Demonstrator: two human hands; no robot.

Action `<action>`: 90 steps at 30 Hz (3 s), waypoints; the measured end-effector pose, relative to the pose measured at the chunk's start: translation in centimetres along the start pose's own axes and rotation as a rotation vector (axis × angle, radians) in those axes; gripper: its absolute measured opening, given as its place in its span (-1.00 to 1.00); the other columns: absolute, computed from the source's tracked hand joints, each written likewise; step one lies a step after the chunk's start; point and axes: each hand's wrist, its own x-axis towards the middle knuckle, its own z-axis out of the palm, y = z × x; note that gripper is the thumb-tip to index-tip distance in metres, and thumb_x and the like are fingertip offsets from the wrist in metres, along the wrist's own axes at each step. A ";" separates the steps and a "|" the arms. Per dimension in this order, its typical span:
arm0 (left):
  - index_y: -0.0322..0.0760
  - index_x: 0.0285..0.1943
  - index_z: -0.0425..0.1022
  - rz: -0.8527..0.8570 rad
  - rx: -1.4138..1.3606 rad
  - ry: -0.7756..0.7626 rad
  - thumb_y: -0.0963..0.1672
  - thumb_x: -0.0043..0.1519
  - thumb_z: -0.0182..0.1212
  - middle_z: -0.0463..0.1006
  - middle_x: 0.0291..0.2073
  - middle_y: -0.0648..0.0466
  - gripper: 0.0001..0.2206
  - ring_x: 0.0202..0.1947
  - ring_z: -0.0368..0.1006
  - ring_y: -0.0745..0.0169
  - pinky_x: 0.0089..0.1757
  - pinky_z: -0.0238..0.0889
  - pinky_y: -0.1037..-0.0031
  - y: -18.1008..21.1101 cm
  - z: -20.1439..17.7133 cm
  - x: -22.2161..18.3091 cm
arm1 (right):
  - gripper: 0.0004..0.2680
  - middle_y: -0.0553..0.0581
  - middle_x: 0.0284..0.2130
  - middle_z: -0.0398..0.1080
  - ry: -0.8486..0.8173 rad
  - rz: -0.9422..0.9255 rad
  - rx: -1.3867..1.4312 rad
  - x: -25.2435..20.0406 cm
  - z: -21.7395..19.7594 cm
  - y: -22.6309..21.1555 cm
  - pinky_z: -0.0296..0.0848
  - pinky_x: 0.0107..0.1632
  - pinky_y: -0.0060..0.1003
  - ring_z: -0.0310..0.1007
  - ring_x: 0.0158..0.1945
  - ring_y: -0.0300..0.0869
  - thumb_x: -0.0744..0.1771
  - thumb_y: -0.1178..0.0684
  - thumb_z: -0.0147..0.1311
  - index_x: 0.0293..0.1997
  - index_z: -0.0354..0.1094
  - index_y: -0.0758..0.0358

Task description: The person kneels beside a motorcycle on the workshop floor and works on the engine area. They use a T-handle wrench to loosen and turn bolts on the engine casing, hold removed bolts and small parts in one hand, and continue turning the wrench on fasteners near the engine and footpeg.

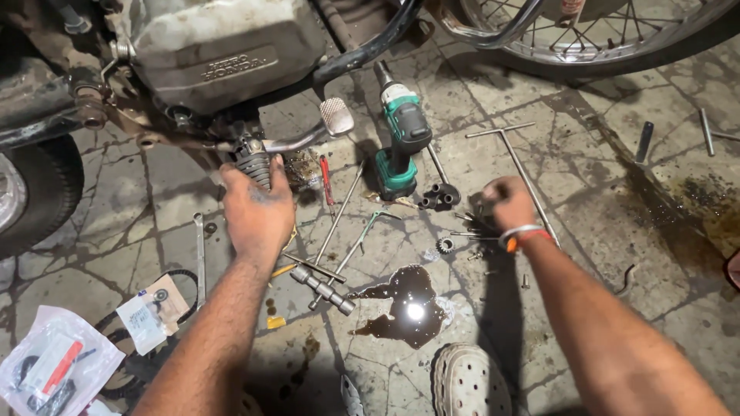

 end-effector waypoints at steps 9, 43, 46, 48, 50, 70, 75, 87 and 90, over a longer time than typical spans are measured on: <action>-0.57 0.24 0.18 0.053 -0.024 0.019 0.03 0.31 0.29 0.53 -0.49 -0.12 -0.41 -0.41 0.54 -0.07 -0.26 0.38 0.16 -0.5 0.5 -0.1 | -0.72 0.37 -0.21 0.56 0.592 0.537 -0.105 1.6 -4.1 4.9 0.46 -0.03 -0.20 0.58 -0.11 0.03 0.24 0.23 0.22 0.07 0.51 0.34; -0.61 0.25 0.17 0.075 0.012 0.046 0.04 0.33 0.30 0.56 -0.43 -0.17 -0.38 -0.33 0.56 -0.19 -0.18 0.40 0.09 -0.4 0.1 -0.2 | -0.80 0.23 -0.33 0.57 -0.392 0.347 0.109 2.2 -5.1 -0.1 0.50 -0.10 -0.20 0.56 -0.25 -0.06 0.23 0.05 0.26 -0.17 0.55 0.33; -0.59 0.25 0.17 0.072 0.032 0.060 0.04 0.32 0.31 0.54 -0.44 -0.15 -0.38 -0.35 0.55 -0.20 -0.21 0.40 0.08 -0.5 0.2 -0.2 | -0.79 0.25 -0.27 0.57 -0.530 0.038 -0.202 3.1 -5.5 -2.0 0.52 -0.05 -0.15 0.58 -0.19 0.05 0.21 0.04 0.28 -0.14 0.57 0.22; -0.58 0.26 0.17 0.081 0.043 0.067 0.04 0.31 0.31 0.54 -0.45 -0.15 -0.38 -0.36 0.55 -0.19 -0.23 0.40 0.09 -0.6 0.3 -0.2 | -0.79 0.25 -0.22 0.57 -0.596 -0.122 -0.336 3.8 -5.3 -2.3 0.52 -0.04 -0.14 0.58 -0.15 0.09 0.20 0.03 0.27 -0.13 0.58 0.16; -0.55 0.23 0.20 0.087 -0.009 0.058 0.04 0.32 0.29 0.54 -0.46 -0.14 -0.42 -0.39 0.56 -0.16 -0.24 0.41 0.12 -0.7 0.4 -0.2 | -0.78 0.24 -0.19 0.57 -0.599 -0.177 -0.348 4.3 -5.1 -2.0 0.52 -0.03 -0.12 0.58 -0.13 0.11 0.20 0.06 0.25 -0.11 0.58 0.15; -0.58 0.31 0.16 0.069 -0.012 0.049 0.03 0.33 0.30 0.57 -0.39 -0.18 -0.38 -0.29 0.57 -0.17 -0.15 0.40 0.13 -0.3 0.3 -0.3 | -0.82 0.21 -0.21 0.53 -0.607 -0.070 -0.345 3.3 -7.1 -4.9 0.51 -0.04 -0.06 0.54 -0.13 0.07 0.30 -0.02 0.18 -0.02 0.53 0.02; -0.56 0.33 0.14 0.052 0.004 0.051 0.04 0.32 0.30 0.57 -0.40 -0.17 -0.36 -0.31 0.58 -0.14 -0.18 0.41 0.14 -0.6 0.4 -0.1 | -0.79 0.21 -0.11 0.43 -0.746 -0.285 -0.586 2.1 -6.0 -5.7 0.49 0.01 -0.01 0.48 -0.01 0.12 0.30 -0.05 0.07 0.02 0.47 -0.07; -0.56 0.34 0.14 0.032 -0.043 0.045 0.03 0.31 0.28 0.58 -0.39 -0.15 -0.36 -0.31 0.58 -0.08 -0.17 0.42 0.19 -0.2 0.2 -0.3 | -0.84 0.22 -0.29 0.50 -0.286 0.184 0.220 1.8 -2.5 3.9 0.49 -0.10 -0.13 0.51 -0.20 0.03 0.28 0.21 0.03 -0.10 0.46 0.30; -0.62 0.33 0.13 0.073 -0.004 0.060 0.02 0.33 0.30 0.58 -0.41 -0.14 -0.35 -0.29 0.57 -0.09 -0.14 0.40 0.18 -0.2 0.1 -0.2 | -0.87 0.15 -0.38 0.48 -0.287 0.565 0.832 1.7 -0.9 7.6 0.45 -0.23 -0.23 0.48 -0.33 -0.09 0.33 0.15 0.04 -0.13 0.43 0.37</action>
